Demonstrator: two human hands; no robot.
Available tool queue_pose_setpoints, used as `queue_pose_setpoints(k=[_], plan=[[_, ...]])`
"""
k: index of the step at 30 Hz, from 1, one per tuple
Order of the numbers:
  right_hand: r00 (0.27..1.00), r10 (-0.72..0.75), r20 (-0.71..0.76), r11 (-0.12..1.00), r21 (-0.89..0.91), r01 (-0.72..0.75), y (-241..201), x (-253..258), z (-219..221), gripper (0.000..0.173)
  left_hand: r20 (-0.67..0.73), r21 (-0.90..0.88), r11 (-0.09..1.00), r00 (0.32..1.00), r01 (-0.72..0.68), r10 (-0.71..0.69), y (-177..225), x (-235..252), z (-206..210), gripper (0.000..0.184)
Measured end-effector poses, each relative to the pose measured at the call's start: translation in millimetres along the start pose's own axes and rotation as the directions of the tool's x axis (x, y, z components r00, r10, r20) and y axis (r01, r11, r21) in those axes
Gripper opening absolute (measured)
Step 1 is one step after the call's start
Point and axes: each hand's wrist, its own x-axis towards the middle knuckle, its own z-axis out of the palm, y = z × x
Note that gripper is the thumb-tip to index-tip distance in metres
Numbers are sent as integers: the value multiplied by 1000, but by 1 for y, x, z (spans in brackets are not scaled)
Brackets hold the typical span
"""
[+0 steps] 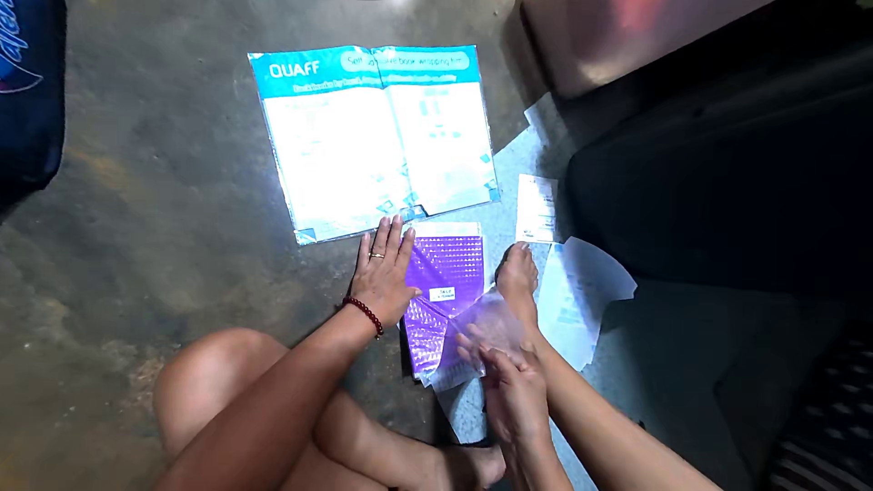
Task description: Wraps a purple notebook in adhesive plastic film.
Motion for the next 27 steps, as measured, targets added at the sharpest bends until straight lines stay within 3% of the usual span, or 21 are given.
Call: queue_pose_setpoints(k=[6,12,14,16,18,20,21,24,25,27], plan=[[997,66,-30,992,107,-63,6,2,-7,22,-32,-12,1000,999,-22,22,-3,1,2,101],[995,-99,-22,956,-280,88,16,-2,-9,25,-43,-14,998,997,-67,66,-6,-1,0,96],[983,-179,52,884,-430,183,19,0,-14,24,-63,10,996,994,-85,85,-6,-3,1,90],[949,-277,154,731,-607,312,18,0,-18,23,-128,18,993,985,-117,119,-1,-6,3,80],[915,-343,212,588,-711,385,16,-2,-18,28,-262,-19,977,944,-211,199,10,-9,8,61],[925,-302,229,533,-764,363,14,-5,-19,35,-362,-135,936,895,-325,259,25,-12,14,39],[931,-273,243,516,-779,354,13,-7,-20,37,-316,-219,912,910,-346,269,34,-16,13,45],[900,-302,315,447,-787,426,10,-13,-17,35,67,-407,889,964,-210,259,57,-31,2,68],[879,-331,344,417,-782,463,9,-15,-15,30,124,-416,892,960,-178,249,64,-37,2,66],[877,-307,369,391,-791,470,3,-21,-12,25,97,-429,885,965,-181,244,72,-45,7,46]])
